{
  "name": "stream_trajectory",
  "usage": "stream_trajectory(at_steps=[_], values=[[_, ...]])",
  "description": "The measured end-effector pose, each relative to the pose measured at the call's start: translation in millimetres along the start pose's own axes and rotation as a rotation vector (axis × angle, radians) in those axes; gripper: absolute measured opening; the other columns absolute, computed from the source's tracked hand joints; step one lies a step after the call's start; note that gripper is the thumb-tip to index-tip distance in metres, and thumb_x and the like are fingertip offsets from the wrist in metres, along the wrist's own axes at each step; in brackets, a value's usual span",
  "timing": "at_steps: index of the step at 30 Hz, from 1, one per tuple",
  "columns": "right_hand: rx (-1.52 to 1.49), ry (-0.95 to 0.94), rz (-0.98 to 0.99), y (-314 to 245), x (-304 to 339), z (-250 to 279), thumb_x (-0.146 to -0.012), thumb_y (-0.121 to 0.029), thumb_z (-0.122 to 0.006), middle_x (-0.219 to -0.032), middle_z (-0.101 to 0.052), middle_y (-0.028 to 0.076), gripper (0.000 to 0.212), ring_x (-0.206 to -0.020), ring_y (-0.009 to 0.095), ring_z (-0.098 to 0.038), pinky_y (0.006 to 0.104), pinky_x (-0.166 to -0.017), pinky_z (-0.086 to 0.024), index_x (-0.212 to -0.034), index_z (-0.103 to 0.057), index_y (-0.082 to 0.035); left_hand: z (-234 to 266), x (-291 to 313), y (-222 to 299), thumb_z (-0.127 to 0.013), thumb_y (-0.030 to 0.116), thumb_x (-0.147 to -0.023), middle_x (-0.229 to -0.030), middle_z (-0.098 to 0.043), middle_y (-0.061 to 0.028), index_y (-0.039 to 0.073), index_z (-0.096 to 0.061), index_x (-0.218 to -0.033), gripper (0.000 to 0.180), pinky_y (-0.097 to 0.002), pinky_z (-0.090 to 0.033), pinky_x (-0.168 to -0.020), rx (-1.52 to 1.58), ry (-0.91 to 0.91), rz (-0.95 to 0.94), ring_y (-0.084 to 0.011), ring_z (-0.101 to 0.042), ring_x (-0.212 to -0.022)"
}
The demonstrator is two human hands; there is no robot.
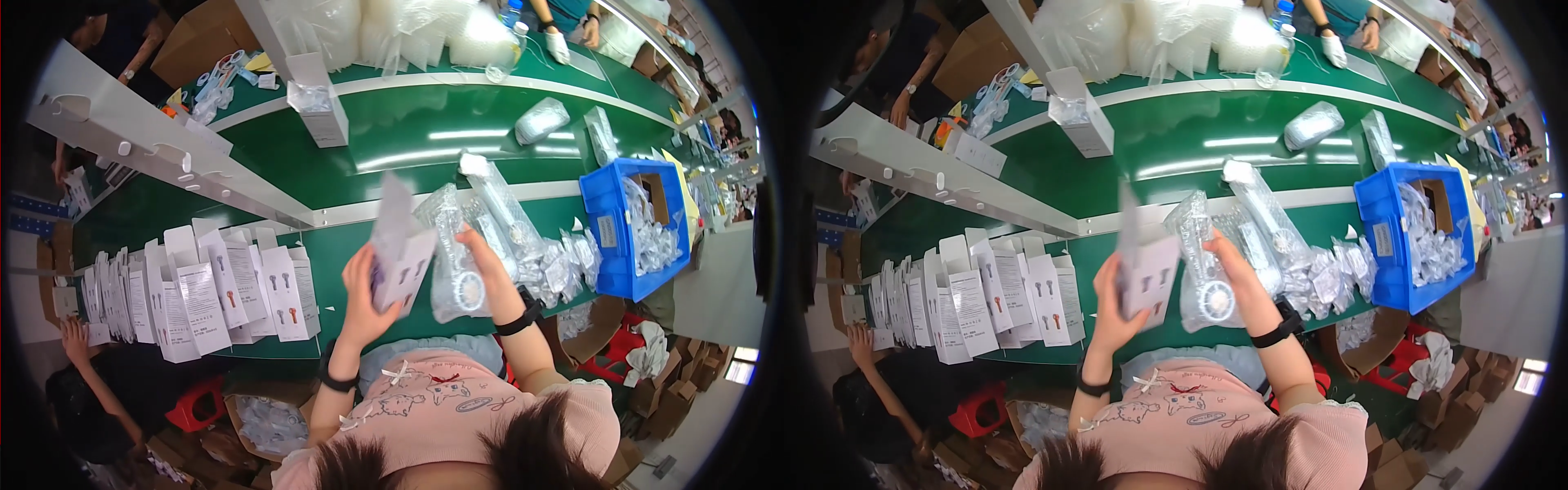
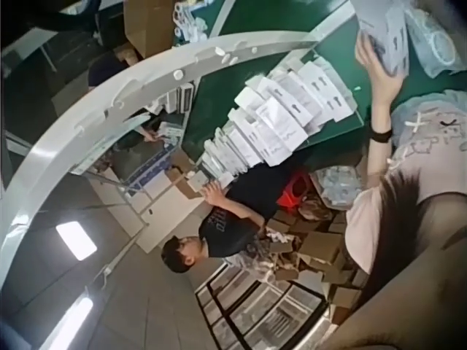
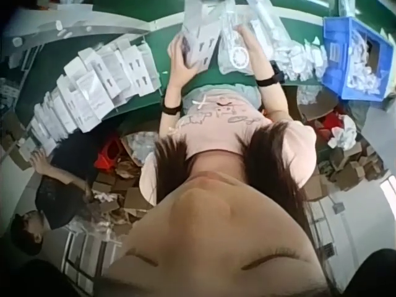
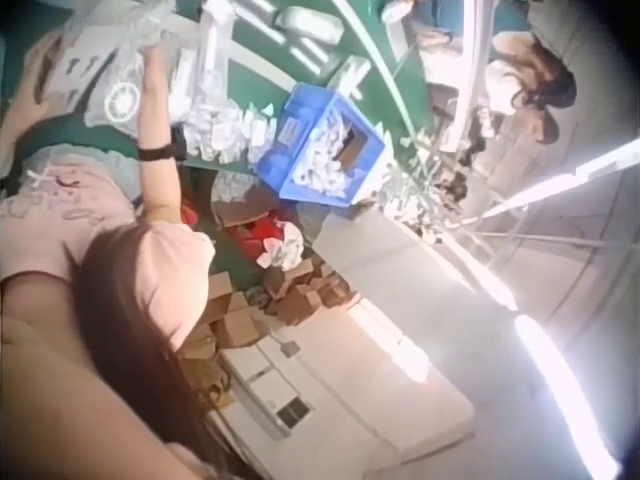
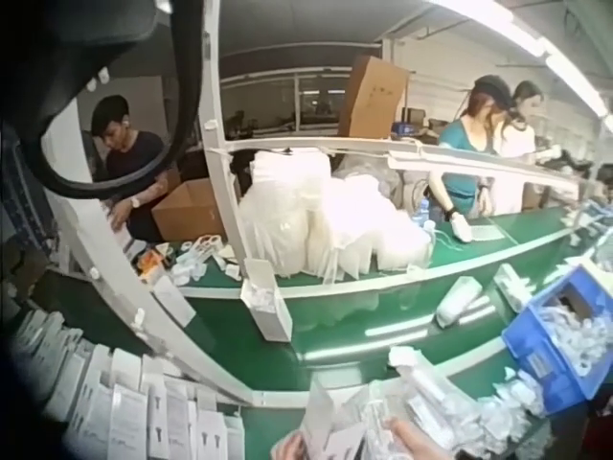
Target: The person packages items by hand, picking up a white box, inserting a small plastic bag, and then placing a bubble-wrapped object inside. They close the box and set it aside on the green table before repeating the process multiple times.
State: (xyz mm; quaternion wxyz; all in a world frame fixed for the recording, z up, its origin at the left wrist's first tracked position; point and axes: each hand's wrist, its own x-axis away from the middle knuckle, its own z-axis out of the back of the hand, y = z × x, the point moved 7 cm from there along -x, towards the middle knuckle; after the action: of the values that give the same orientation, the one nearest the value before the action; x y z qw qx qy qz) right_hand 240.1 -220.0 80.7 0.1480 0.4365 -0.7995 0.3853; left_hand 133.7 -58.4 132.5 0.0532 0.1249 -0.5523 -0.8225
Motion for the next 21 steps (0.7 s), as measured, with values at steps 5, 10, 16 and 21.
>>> stream_trajectory(at_steps=[5,10,16,21], values=[[-0.038,0.03,0.252,13.1,8.5,9.0,-0.074,-0.004,-0.043,-0.106,-0.051,0.007,0.058,-0.089,0.016,-0.055,0.0289,-0.073,-0.049,-0.131,-0.029,-0.01,-37.8,-25.0,-38.2,-0.067,0.008,-0.064,-0.138,-0.016,-0.0197,0.008,-0.011,-0.137,0.093,-0.0441,-0.027,-0.1,-0.135,0.028,-0.174,-0.0353,-0.025,-0.124],[0.063,0.009,0.25,22.7,10.4,15.9,-0.074,-0.004,-0.044,-0.104,-0.05,0.006,0.058,-0.087,0.015,-0.054,0.0285,-0.072,-0.048,-0.13,-0.03,-0.01,-41.4,-38.1,-7.2,-0.067,0.006,-0.067,-0.136,-0.015,-0.0226,0.018,0.0,-0.139,0.099,-0.0447,-0.033,-0.094,-0.177,0.188,-0.554,-0.0381,-0.03,-0.118],[0.197,-0.083,0.183,33.6,7.9,7.7,-0.074,-0.007,-0.045,-0.105,-0.051,0.004,0.057,-0.089,0.013,-0.053,0.0254,-0.075,-0.046,-0.129,-0.033,-0.011,-46.8,-49.9,5.8,-0.069,0.006,-0.065,-0.13,-0.022,-0.0233,0.027,0.003,-0.138,0.105,-0.0427,-0.04,-0.087,-0.369,0.256,-0.552,-0.0376,-0.039,-0.11],[0.126,-0.069,0.266,-3.0,31.9,-2.1,-0.076,-0.013,-0.049,-0.104,-0.052,0.005,0.052,-0.091,0.014,-0.053,0.0278,-0.077,-0.046,-0.126,-0.035,-0.008,-43.9,-65.0,5.0,-0.072,0.009,-0.06,-0.124,-0.03,-0.0212,0.032,-0.004,-0.138,0.106,-0.0441,-0.043,-0.081,-0.373,0.312,-0.609,-0.0387,-0.045,-0.104]])
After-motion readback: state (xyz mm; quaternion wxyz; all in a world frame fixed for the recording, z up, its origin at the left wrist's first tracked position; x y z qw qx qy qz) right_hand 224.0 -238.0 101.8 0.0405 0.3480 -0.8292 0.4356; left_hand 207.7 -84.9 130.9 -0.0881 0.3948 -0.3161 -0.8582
